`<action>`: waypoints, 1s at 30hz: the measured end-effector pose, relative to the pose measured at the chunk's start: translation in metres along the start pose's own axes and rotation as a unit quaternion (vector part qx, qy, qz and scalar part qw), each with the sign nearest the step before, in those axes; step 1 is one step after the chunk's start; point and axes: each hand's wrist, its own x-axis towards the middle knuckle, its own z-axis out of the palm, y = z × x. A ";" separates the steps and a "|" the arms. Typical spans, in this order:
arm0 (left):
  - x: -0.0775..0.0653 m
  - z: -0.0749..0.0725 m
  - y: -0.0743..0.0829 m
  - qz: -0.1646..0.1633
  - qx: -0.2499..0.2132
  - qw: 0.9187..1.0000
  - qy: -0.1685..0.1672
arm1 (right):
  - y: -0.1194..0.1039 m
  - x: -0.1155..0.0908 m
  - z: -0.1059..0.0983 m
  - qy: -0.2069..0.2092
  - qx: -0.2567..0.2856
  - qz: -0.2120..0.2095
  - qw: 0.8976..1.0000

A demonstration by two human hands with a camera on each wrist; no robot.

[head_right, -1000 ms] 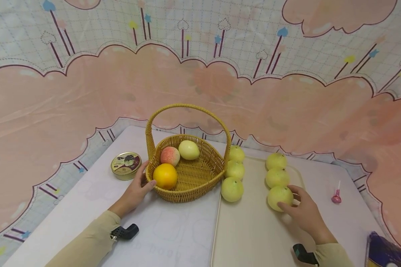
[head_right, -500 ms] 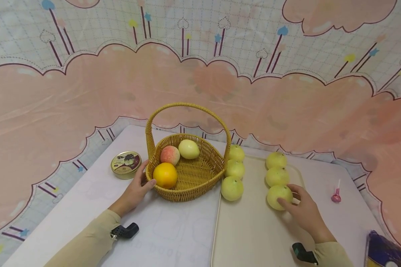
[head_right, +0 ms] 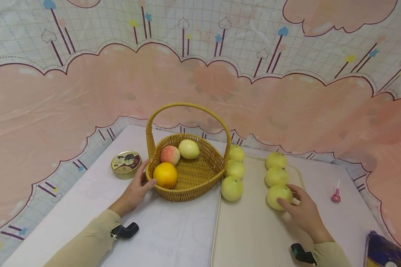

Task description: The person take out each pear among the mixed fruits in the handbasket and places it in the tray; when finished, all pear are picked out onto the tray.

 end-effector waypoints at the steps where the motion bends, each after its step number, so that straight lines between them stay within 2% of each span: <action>1: 0.000 0.000 0.000 0.000 0.000 1.000 0.000 | 0.000 0.000 0.000 0.001 0.002 0.002 1.000; 7: 0.000 0.000 0.000 -0.001 0.000 1.000 0.000 | 0.001 -0.001 0.001 0.005 0.008 -0.003 1.000; 16: 0.001 0.000 -0.001 0.000 0.003 1.000 -0.001 | 0.000 0.001 0.002 -0.014 0.015 0.007 1.000; 24: 0.000 0.000 -0.002 0.002 0.006 1.000 0.000 | -0.010 -0.001 -0.007 0.055 0.013 -0.044 0.997; 30: -0.001 0.000 0.001 -0.002 0.010 1.000 0.000 | -0.024 -0.001 -0.017 0.085 0.029 -0.065 0.994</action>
